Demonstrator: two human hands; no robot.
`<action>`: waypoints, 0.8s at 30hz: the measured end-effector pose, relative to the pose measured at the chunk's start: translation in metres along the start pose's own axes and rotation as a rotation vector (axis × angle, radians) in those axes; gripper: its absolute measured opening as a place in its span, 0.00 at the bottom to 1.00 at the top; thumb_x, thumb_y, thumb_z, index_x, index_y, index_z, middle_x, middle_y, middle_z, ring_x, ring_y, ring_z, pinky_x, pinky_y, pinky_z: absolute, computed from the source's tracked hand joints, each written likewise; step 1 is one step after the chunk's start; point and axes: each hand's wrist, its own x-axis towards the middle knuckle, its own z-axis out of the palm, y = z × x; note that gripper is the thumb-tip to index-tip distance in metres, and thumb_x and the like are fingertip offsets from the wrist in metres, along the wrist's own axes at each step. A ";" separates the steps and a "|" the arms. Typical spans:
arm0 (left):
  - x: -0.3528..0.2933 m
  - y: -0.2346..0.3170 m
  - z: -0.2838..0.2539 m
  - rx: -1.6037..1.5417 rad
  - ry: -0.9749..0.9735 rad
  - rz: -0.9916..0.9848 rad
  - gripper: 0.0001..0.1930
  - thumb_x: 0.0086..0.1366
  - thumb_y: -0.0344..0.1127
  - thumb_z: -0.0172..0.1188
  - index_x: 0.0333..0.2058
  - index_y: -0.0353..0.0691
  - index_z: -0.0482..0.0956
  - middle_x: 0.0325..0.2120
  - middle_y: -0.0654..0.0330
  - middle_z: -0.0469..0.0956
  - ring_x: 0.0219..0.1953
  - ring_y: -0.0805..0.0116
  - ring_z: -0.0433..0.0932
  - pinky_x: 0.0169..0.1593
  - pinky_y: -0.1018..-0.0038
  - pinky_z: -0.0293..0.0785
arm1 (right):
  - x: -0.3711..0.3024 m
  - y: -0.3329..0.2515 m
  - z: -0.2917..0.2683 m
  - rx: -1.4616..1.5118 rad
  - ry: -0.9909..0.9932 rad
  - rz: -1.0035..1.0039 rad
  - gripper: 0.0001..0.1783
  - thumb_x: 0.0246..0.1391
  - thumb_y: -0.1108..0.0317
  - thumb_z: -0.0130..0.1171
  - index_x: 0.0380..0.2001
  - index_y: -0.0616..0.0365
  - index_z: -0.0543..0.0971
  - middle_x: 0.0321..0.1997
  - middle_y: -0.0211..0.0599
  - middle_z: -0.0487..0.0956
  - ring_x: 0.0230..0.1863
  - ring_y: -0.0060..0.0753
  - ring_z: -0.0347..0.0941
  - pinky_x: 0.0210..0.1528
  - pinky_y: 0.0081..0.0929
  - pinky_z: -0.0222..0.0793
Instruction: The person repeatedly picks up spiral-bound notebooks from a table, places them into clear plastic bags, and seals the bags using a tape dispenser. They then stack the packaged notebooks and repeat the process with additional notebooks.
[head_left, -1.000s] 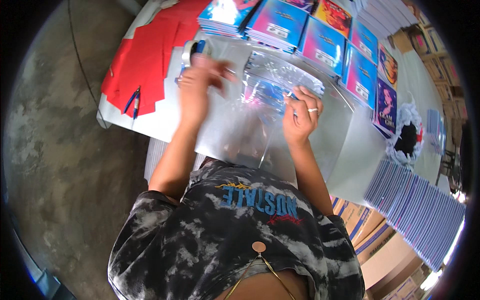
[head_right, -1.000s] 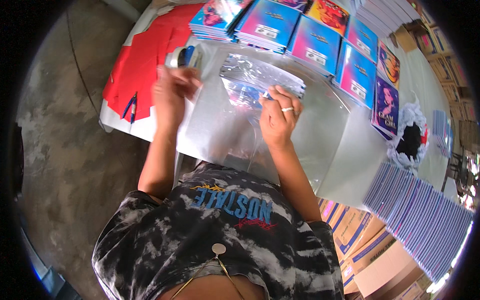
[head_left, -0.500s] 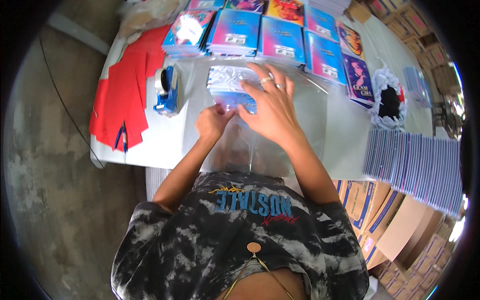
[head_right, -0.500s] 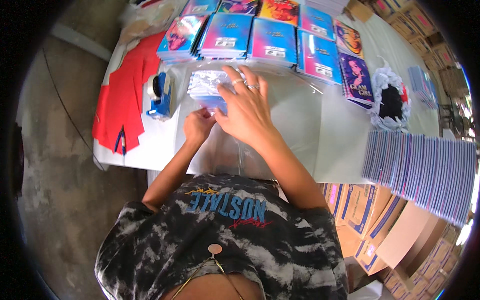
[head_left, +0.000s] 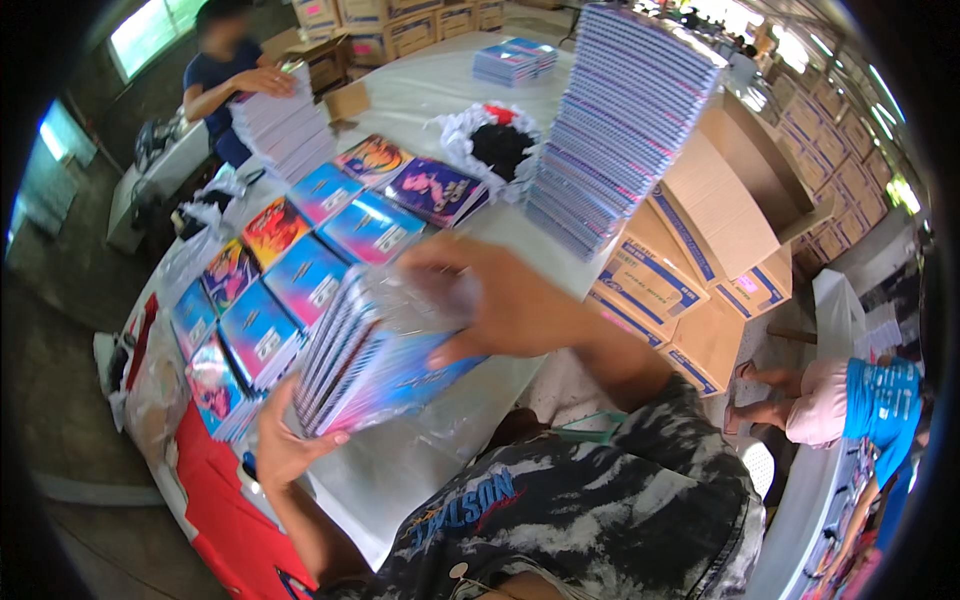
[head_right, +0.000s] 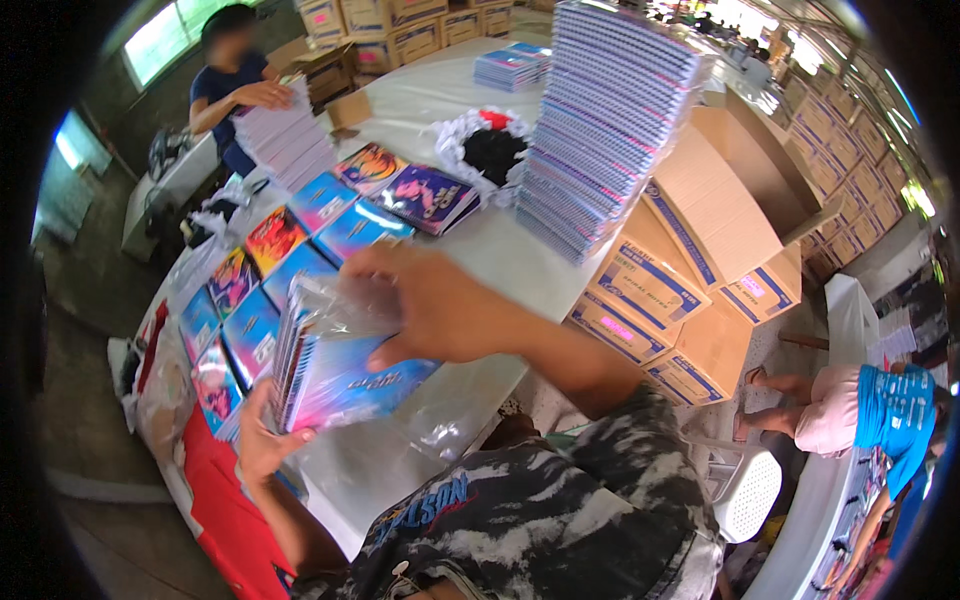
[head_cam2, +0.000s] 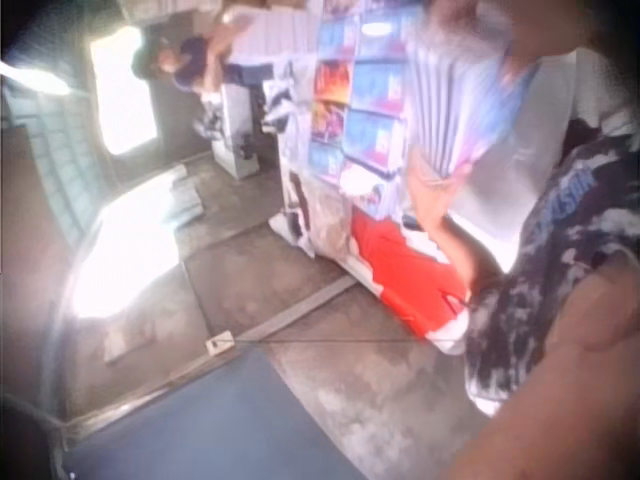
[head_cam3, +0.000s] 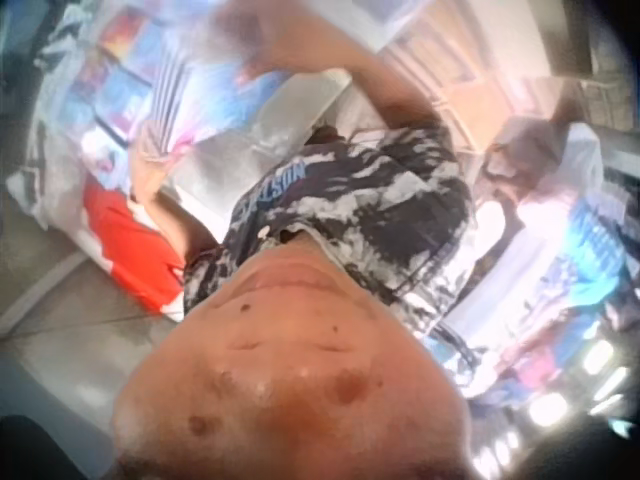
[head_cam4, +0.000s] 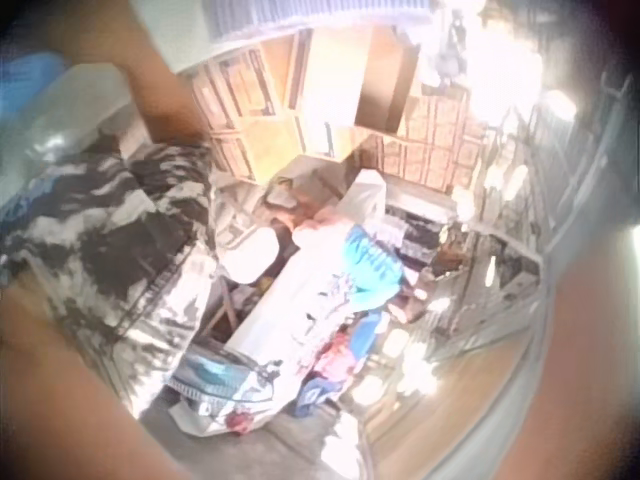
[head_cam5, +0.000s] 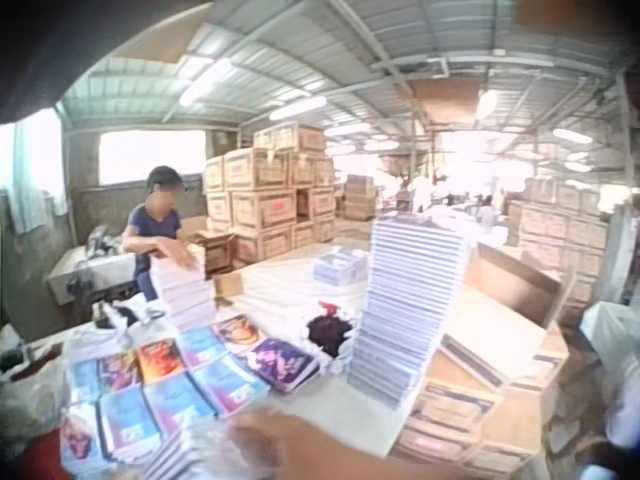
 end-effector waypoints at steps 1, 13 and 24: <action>0.023 0.024 -0.002 0.130 0.056 0.104 0.40 0.29 0.38 0.77 0.46 0.32 0.72 0.40 0.53 0.76 0.44 0.65 0.73 0.51 0.70 0.65 | -0.013 -0.010 -0.030 -0.117 0.081 -0.060 0.42 0.24 0.63 0.76 0.48 0.60 0.70 0.47 0.41 0.72 0.53 0.37 0.67 0.55 0.32 0.59; 0.438 0.313 0.136 0.183 0.331 1.290 0.33 0.42 0.34 0.70 0.49 0.40 0.68 0.46 0.54 0.71 0.48 0.61 0.70 0.53 0.70 0.65 | -0.037 0.003 -0.390 -0.841 0.926 -0.337 0.35 0.36 0.79 0.58 0.54 0.60 0.64 0.53 0.39 0.68 0.55 0.35 0.63 0.57 0.33 0.59; 0.498 0.260 0.248 -0.264 0.156 1.045 0.27 0.55 0.40 0.64 0.51 0.40 0.65 0.45 0.60 0.67 0.47 0.69 0.68 0.53 0.73 0.64 | -0.031 0.091 -0.383 -1.039 0.975 -0.528 0.44 0.22 0.55 0.74 0.49 0.53 0.68 0.49 0.41 0.66 0.52 0.45 0.59 0.56 0.36 0.54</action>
